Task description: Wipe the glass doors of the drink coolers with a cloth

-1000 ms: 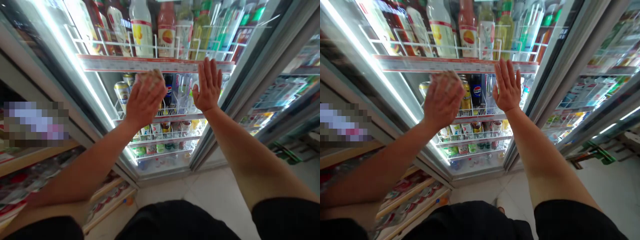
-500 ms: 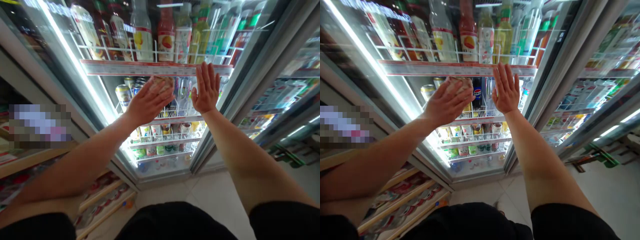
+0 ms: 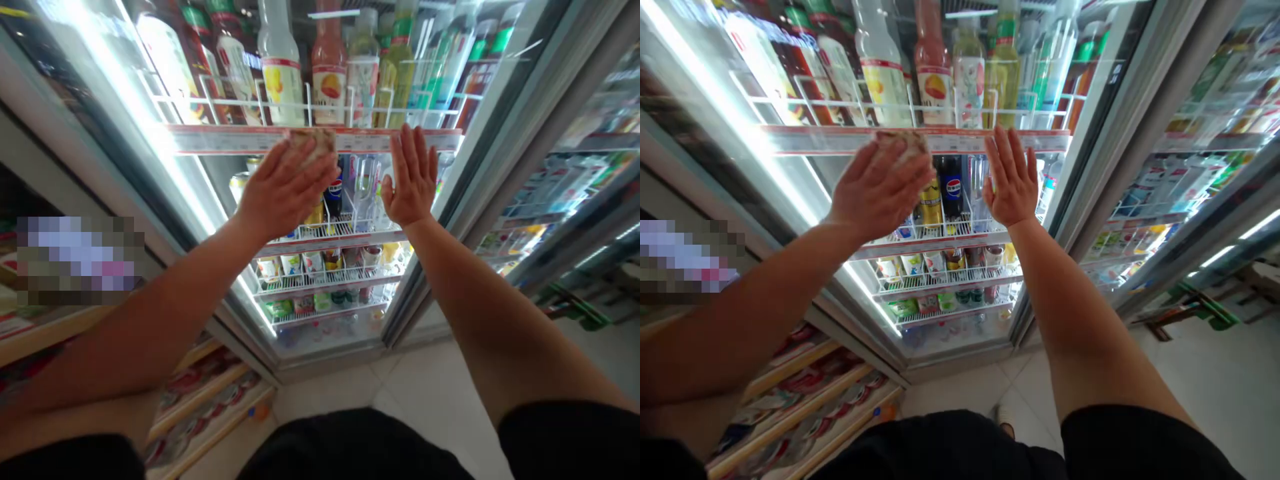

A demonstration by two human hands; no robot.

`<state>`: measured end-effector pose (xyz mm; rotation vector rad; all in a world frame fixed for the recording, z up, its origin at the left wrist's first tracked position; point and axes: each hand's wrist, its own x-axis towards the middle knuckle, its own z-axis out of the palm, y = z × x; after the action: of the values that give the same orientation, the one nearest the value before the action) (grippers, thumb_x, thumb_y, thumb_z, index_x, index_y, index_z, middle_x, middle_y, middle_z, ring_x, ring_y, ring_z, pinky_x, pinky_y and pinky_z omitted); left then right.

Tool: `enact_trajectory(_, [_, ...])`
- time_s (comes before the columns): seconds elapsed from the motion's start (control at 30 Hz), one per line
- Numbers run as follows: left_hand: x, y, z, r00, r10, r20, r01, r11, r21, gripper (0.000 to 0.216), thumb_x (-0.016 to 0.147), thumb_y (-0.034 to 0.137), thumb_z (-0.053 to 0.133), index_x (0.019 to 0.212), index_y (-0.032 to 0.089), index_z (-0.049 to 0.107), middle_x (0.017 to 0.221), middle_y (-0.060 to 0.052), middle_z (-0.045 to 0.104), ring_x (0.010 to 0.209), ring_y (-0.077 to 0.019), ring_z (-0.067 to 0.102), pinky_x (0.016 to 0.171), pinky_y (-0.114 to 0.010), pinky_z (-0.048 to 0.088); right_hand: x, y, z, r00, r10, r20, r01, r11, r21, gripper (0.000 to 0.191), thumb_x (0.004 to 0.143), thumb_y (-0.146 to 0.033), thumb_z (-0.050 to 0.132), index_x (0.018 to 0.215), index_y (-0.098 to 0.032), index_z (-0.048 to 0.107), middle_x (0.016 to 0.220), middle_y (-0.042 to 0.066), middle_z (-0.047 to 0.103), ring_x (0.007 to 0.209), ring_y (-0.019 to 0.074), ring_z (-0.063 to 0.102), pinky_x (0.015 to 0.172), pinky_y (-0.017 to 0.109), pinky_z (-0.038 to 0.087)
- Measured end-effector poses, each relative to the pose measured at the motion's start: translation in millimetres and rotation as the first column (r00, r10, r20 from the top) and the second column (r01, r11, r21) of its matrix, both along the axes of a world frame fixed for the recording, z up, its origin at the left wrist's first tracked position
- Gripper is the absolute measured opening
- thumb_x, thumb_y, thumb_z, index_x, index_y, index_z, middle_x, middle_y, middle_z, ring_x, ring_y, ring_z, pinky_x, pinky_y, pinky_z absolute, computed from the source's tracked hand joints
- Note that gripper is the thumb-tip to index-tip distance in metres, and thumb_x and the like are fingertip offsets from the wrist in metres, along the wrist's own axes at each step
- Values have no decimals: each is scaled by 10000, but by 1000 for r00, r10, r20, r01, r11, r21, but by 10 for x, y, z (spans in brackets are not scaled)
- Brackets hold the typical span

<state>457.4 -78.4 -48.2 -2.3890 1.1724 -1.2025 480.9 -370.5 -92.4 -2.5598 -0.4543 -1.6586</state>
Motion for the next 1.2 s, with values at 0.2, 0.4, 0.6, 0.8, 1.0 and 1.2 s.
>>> enact_trajectory(0.2, [178,314,432,897,192,398,-55,942,-331,664,1040,374,320,1631,246,48,1712,32,41,1571,-259,-14,1289,-531,39,-32,9,10,999,31,-21,-31,999,14,627,986,-370,262,1592,-214,305,1640,96,359,1563,288,217,1247,605,180])
enact_trajectory(0.4, [54,33,-185,993,-18,113,20,1000,-16,591,1035,282,330,1606,319,181,1655,66,293,1574,-184,109,1303,-539,158,-31,23,-4,1000,25,9,-25,1000,13,616,1010,-395,247,1611,-262,248,1643,71,353,1562,297,219,1225,637,207])
enact_trajectory(0.6, [181,326,315,905,200,375,-65,937,-342,666,1014,374,376,1626,266,135,1707,97,44,1570,-196,-52,1311,-467,8,2,17,-14,999,24,34,-24,1000,1,616,1011,-401,248,1606,-244,265,1638,84,361,1562,299,218,1221,635,213])
enact_trajectory(0.8, [25,30,-294,960,11,281,13,997,-82,638,1019,241,398,1617,282,181,1689,36,201,1574,-184,-77,1319,-468,49,12,15,-30,995,74,71,-75,997,18,623,984,-348,309,1595,-228,295,1632,92,375,1552,293,251,1224,623,223])
enact_trajectory(1.0, [-12,154,61,941,165,294,-95,966,-239,597,1033,291,350,1611,252,203,1672,21,250,1578,-188,-7,1325,-487,87,52,15,-88,987,94,129,-98,995,25,635,963,-333,389,1586,-223,329,1613,99,410,1540,291,284,1236,595,250])
enact_trajectory(1.2, [-59,108,105,918,173,357,-76,960,-270,636,1031,291,358,1627,242,140,1680,-20,222,1572,-215,-73,1310,-546,134,69,23,-116,981,121,150,-128,991,37,629,959,-330,421,1577,-236,351,1603,86,424,1530,285,308,1240,577,274])
